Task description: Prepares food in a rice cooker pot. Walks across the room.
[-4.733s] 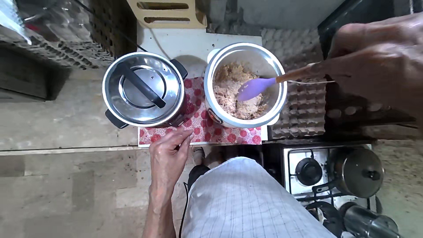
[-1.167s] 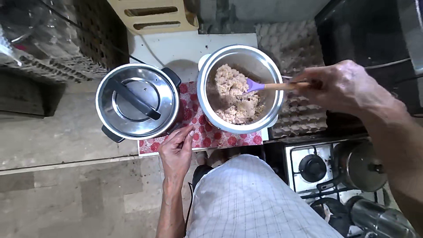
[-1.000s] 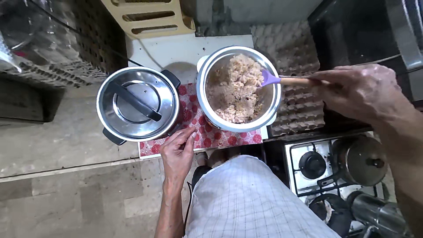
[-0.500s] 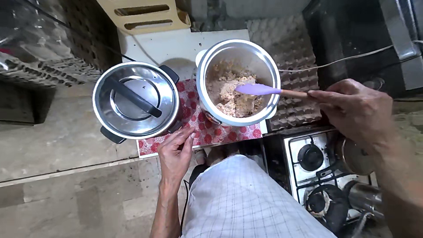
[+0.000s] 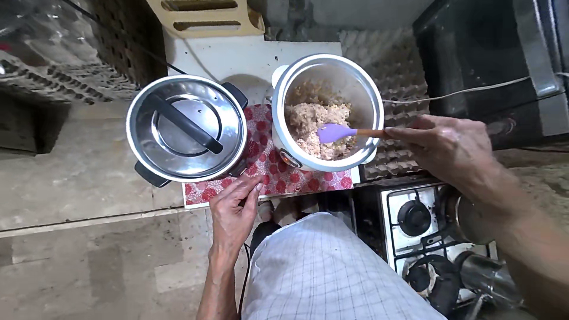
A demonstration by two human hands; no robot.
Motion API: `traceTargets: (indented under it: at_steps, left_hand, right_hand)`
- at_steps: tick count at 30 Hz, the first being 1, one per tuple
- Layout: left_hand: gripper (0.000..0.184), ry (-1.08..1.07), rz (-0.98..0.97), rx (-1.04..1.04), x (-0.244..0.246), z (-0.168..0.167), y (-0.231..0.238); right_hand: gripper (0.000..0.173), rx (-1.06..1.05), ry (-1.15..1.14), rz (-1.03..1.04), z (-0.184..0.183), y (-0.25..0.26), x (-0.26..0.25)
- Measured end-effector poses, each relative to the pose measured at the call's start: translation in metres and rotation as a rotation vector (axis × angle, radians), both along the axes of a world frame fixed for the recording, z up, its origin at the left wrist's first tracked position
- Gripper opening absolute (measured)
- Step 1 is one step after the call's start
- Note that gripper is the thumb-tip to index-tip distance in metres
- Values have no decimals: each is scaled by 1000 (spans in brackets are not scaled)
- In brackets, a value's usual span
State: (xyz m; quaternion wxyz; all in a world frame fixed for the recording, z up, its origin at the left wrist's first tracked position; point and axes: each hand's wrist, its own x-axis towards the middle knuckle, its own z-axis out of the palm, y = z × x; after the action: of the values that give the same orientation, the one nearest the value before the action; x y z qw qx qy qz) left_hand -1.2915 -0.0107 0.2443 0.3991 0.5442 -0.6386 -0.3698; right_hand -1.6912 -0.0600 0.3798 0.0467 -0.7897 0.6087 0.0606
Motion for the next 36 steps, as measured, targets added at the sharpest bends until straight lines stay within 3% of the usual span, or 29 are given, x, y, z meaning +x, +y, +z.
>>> traceTargets:
  at_steps: [5, 7, 10, 13, 18, 20, 24, 30, 33, 36]
  left_hand:
    - [19, -21, 45, 3, 12, -7, 7]
    - [19, -45, 48, -2, 13, -7, 5]
    - [19, -76, 30, -8, 8, -1, 1]
    - [20, -56, 38, -18, 9, 0, 1]
    - [19, -57, 75, 20, 20, -8, 8]
    - [19, -51, 73, 21, 18, -9, 6]
    - [18, -29, 9, -8, -2, -2, -8]
    - [19, -35, -4, -9, 8, -5, -8]
    - [19, -48, 11, 16, 17, -11, -2]
    - [18, -57, 15, 37, 15, -11, 1]
  right_hand:
    - [35, -65, 6, -13, 51, -7, -6]
    - [37, -45, 11, -39, 43, -25, 14]
    - [42, 30, 32, -45, -4, -59, 34]
    - [41, 51, 77, -28, 6, -74, 33]
    - [34, 11, 72, 0, 58, -50, 2]
    - [31, 26, 58, -41, 48, -45, 17]
    - [36, 39, 71, -116, -8, -63, 35]
    - [33, 23, 41, -68, 46, -29, 2]
    - [31, 43, -47, -31, 49, -5, -14]
    - [31, 67, -25, -13, 34, 1, 13]
